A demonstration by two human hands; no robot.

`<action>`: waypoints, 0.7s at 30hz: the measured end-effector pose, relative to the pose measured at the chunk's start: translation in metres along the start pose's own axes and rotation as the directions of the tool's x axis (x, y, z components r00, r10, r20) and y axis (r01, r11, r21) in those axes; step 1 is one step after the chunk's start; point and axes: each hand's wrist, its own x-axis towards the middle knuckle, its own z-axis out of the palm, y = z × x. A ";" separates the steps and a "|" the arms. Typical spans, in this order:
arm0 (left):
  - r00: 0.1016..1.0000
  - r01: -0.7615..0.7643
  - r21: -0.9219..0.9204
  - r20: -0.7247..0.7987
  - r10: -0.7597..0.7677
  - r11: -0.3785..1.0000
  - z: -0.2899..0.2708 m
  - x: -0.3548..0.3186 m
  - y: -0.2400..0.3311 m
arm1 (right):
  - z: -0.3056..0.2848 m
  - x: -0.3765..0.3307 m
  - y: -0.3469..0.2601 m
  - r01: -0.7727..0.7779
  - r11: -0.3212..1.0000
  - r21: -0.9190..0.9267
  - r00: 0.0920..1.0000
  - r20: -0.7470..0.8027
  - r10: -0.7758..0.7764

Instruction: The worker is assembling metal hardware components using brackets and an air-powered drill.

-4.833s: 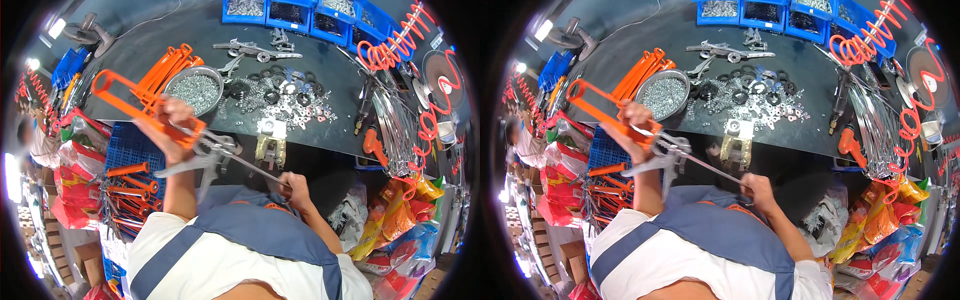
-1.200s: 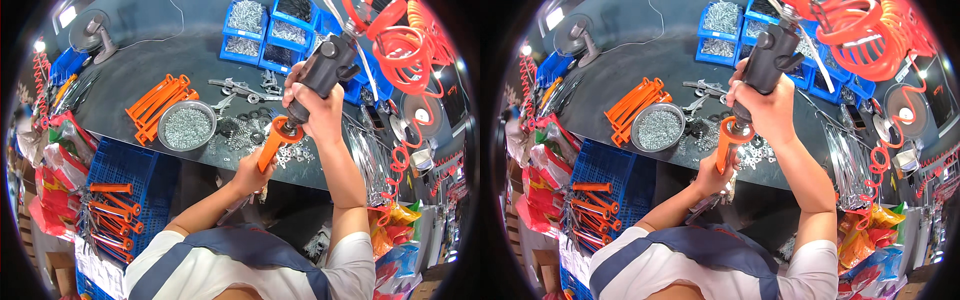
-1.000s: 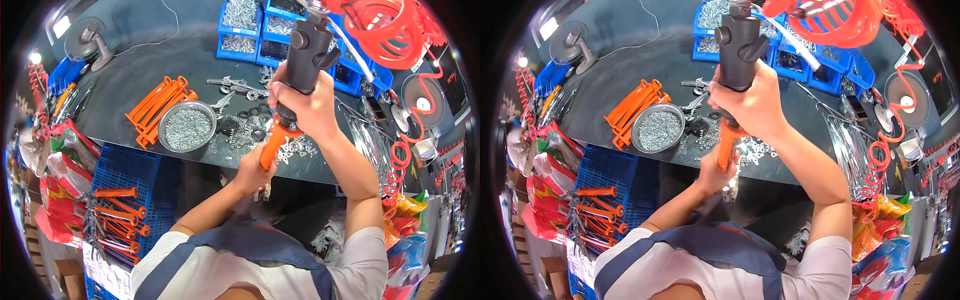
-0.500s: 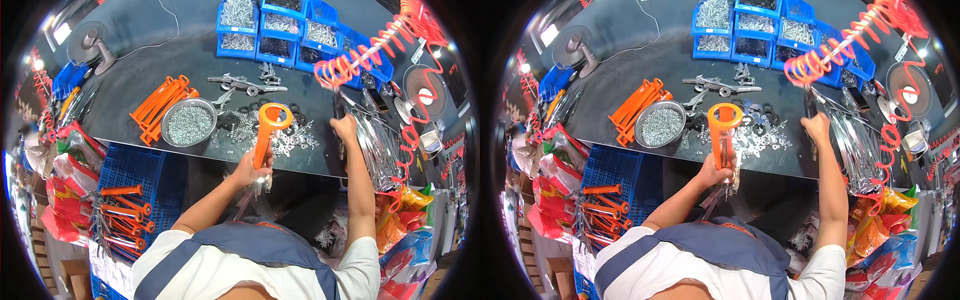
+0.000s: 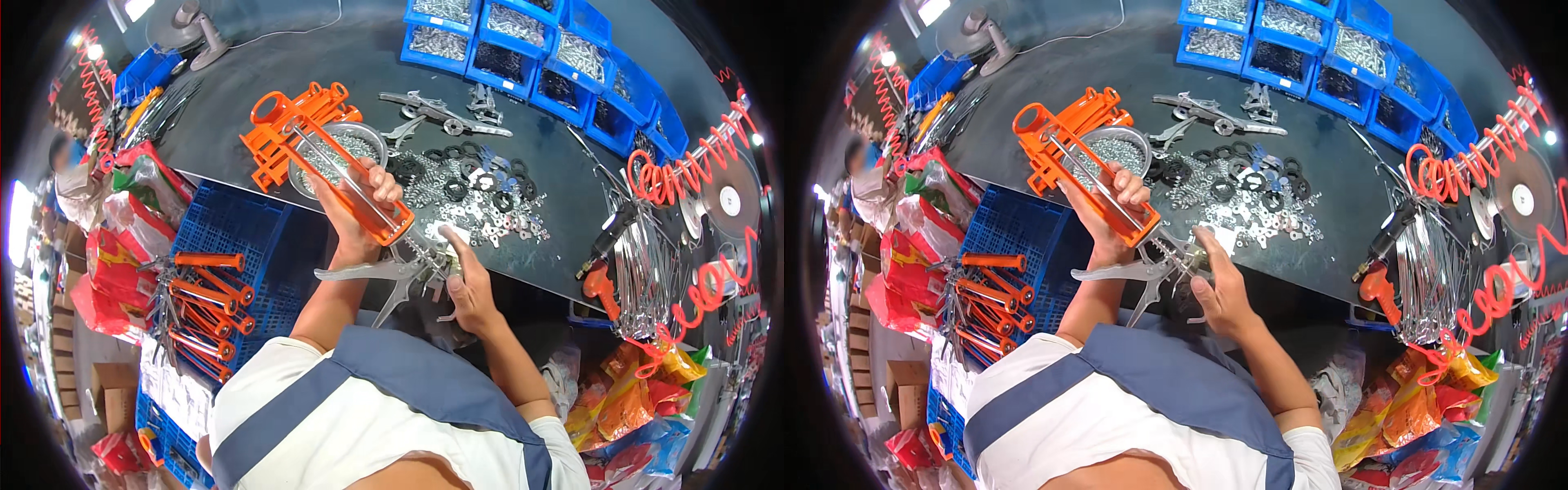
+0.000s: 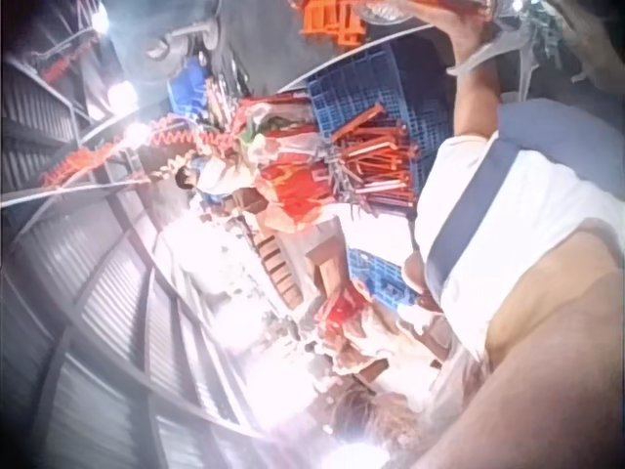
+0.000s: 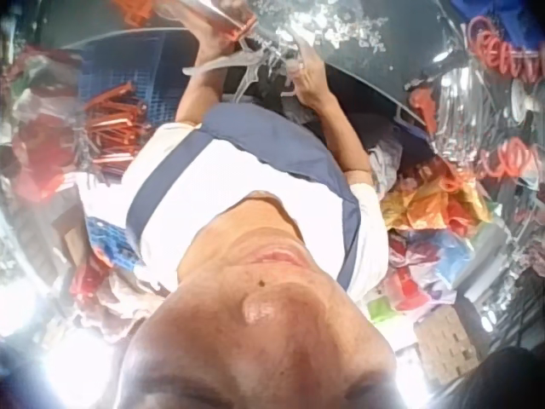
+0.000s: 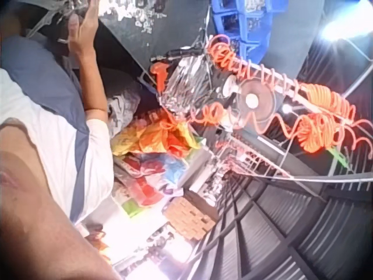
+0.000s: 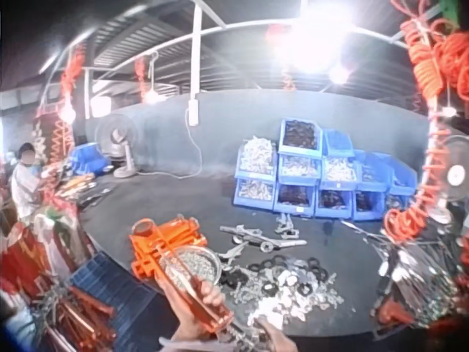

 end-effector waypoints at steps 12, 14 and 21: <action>0.984 -0.171 0.467 0.133 0.122 0.868 -0.022 -0.021 0.080 | 0.087 0.053 -0.004 0.123 0.970 0.210 0.981 -0.171 -0.088; 0.989 -0.140 0.826 0.138 0.045 0.546 -0.045 -0.047 0.146 | 0.078 0.044 0.008 0.113 0.978 0.174 0.988 -0.122 -0.093; 0.946 -0.084 0.369 -0.262 -0.190 -0.926 -0.090 -0.148 0.361 | 0.032 0.006 0.032 -0.097 0.992 0.077 0.970 -0.216 0.112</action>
